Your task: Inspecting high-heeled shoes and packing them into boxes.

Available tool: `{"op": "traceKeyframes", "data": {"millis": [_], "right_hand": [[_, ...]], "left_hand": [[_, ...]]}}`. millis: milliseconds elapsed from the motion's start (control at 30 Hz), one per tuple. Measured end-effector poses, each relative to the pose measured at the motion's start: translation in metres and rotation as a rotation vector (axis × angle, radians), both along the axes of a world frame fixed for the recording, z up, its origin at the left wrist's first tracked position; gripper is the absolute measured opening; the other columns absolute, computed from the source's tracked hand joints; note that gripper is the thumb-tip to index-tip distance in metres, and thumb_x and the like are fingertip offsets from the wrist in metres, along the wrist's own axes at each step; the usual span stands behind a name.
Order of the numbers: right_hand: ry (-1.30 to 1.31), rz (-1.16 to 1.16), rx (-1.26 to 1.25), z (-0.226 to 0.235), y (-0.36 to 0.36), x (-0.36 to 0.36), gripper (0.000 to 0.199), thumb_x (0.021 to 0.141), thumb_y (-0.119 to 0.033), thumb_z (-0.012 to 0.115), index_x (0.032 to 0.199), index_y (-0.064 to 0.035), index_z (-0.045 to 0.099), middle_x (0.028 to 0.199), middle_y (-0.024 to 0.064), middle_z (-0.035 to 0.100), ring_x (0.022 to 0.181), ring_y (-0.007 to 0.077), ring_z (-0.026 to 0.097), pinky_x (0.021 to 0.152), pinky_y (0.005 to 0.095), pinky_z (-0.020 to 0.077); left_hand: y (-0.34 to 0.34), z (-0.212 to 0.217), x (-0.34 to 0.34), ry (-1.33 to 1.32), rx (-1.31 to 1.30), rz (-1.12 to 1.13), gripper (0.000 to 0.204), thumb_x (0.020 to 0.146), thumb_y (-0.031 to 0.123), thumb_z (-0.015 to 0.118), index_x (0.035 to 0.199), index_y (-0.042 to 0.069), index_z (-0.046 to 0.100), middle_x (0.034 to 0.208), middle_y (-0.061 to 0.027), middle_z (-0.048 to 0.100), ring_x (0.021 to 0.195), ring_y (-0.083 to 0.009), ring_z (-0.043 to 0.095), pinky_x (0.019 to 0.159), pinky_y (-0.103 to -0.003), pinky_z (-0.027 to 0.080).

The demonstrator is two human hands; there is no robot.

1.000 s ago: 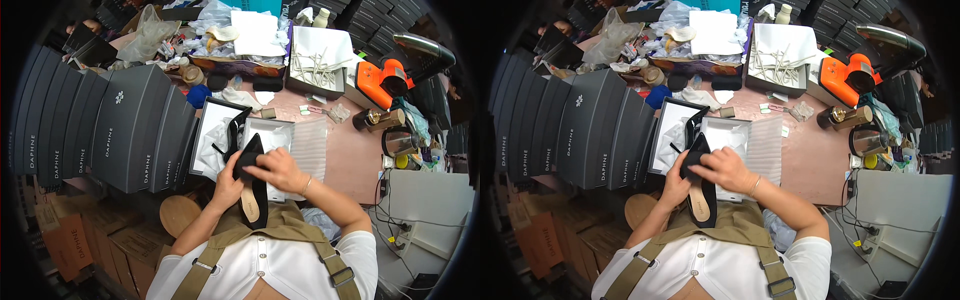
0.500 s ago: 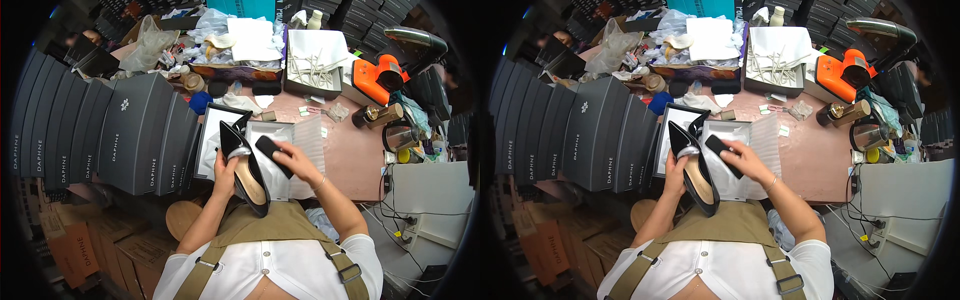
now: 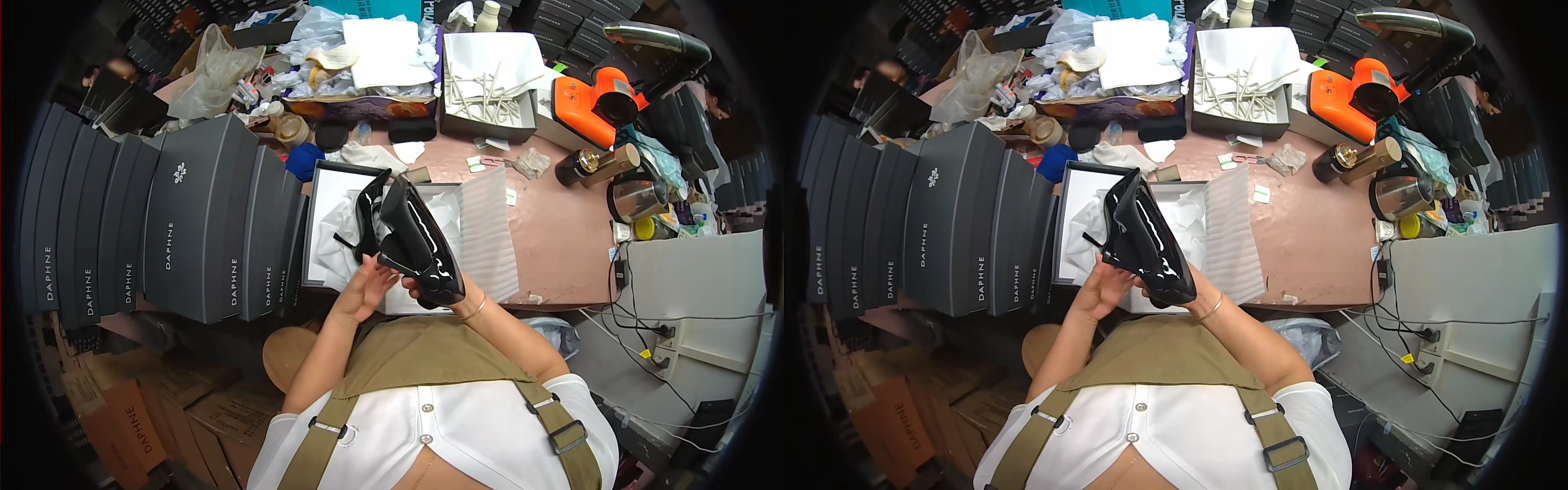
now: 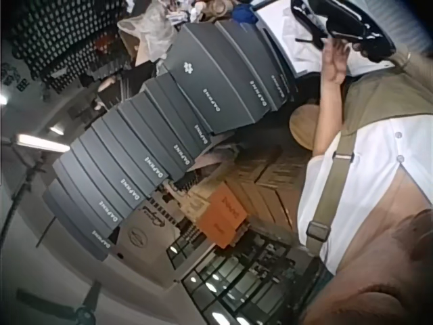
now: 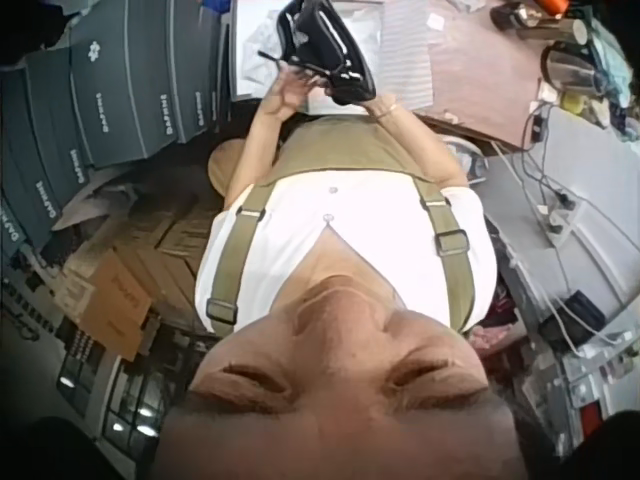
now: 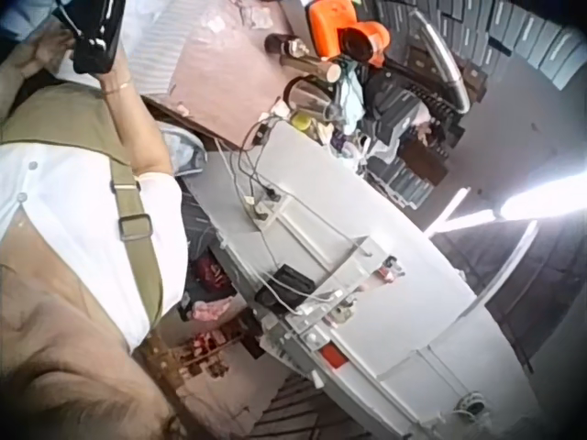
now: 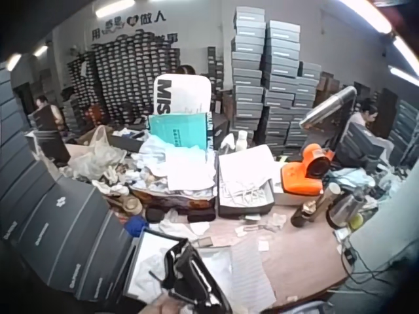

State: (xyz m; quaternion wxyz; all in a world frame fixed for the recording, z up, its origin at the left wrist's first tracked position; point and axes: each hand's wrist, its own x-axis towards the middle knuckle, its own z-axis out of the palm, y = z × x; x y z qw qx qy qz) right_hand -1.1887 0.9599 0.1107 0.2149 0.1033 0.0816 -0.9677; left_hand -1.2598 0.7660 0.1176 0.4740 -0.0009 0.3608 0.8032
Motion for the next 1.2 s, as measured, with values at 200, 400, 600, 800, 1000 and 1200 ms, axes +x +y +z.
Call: {"op": "traceKeyframes", "data": {"millis": [200, 400, 600, 800, 1000, 1200], "right_hand": [[-0.077, 0.054, -0.034, 0.004, -0.026, 0.004, 0.027, 0.089, -0.014, 0.06, 0.112, -0.0005, 0.056, 0.091, 0.0168, 0.065, 0.072, 0.0252, 0.067, 0.053, 0.0307, 0.0552], [-0.199, 0.26, 0.34, 0.035, -0.011, 0.022, 0.033, 0.096, -0.033, 0.051, 0.103, -0.0011, 0.054, 0.07, 0.0092, 0.057, 0.055, 0.017, 0.057, 0.044, 0.0258, 0.047], [-0.266, -0.13, 0.778, 0.029, 0.033, 0.056, 0.043, 0.099, -0.041, 0.039, 0.117, -0.0032, 0.051, 0.088, 0.0122, 0.061, 0.066, 0.0183, 0.061, 0.053, 0.0282, 0.0522], [-0.034, -0.431, 1.193, 0.071, 0.053, 0.005, 0.036, 0.098, -0.025, 0.048, 0.126, -0.0021, 0.049, 0.107, 0.0097, 0.058, 0.088, 0.0171, 0.061, 0.07, 0.0271, 0.0515], [0.4, -0.353, 1.778, 0.068, 0.022, 0.0, 0.036, 0.095, -0.019, 0.05, 0.124, 0.0031, 0.052, 0.118, 0.0157, 0.05, 0.108, 0.0262, 0.049, 0.095, 0.0329, 0.039], [0.525, -0.409, 2.064, 0.075, -0.017, -0.002, 0.042, 0.083, -0.007, 0.056, 0.125, -0.0021, 0.054, 0.111, 0.0161, 0.048, 0.098, 0.0309, 0.053, 0.083, 0.0338, 0.0476]], "left_hand": [[0.022, -0.006, -0.016, -0.146, 0.161, -0.042, 0.094, 0.076, 0.062, 0.063, 0.14, 0.0, 0.033, 0.138, -0.0198, 0.043, 0.127, -0.0299, 0.045, 0.104, -0.047, 0.039], [0.023, 0.036, -0.047, -0.118, 0.325, 0.236, 0.061, 0.085, 0.045, 0.063, 0.131, 0.007, 0.047, 0.131, -0.0102, 0.053, 0.121, -0.0259, 0.049, 0.106, -0.043, 0.035], [0.053, 0.051, -0.06, -0.146, 0.453, 0.308, 0.055, 0.084, 0.042, 0.065, 0.127, 0.01, 0.051, 0.127, -0.0077, 0.055, 0.119, -0.0243, 0.051, 0.102, -0.043, 0.038], [0.084, 0.019, -0.053, -0.167, 0.193, 0.324, 0.048, 0.084, 0.035, 0.069, 0.121, 0.008, 0.054, 0.113, -0.0065, 0.061, 0.107, -0.0203, 0.057, 0.094, -0.038, 0.045], [0.085, 0.024, -0.038, -0.082, 0.29, 0.294, 0.05, 0.085, 0.021, 0.069, 0.126, 0.003, 0.046, 0.119, -0.0149, 0.058, 0.112, -0.0303, 0.057, 0.094, -0.041, 0.051], [0.073, 0.051, -0.049, 0.086, -0.016, 0.391, 0.036, 0.085, 0.014, 0.067, 0.116, 0.003, 0.053, 0.103, -0.0093, 0.062, 0.089, -0.0195, 0.064, 0.078, -0.034, 0.055]]}}
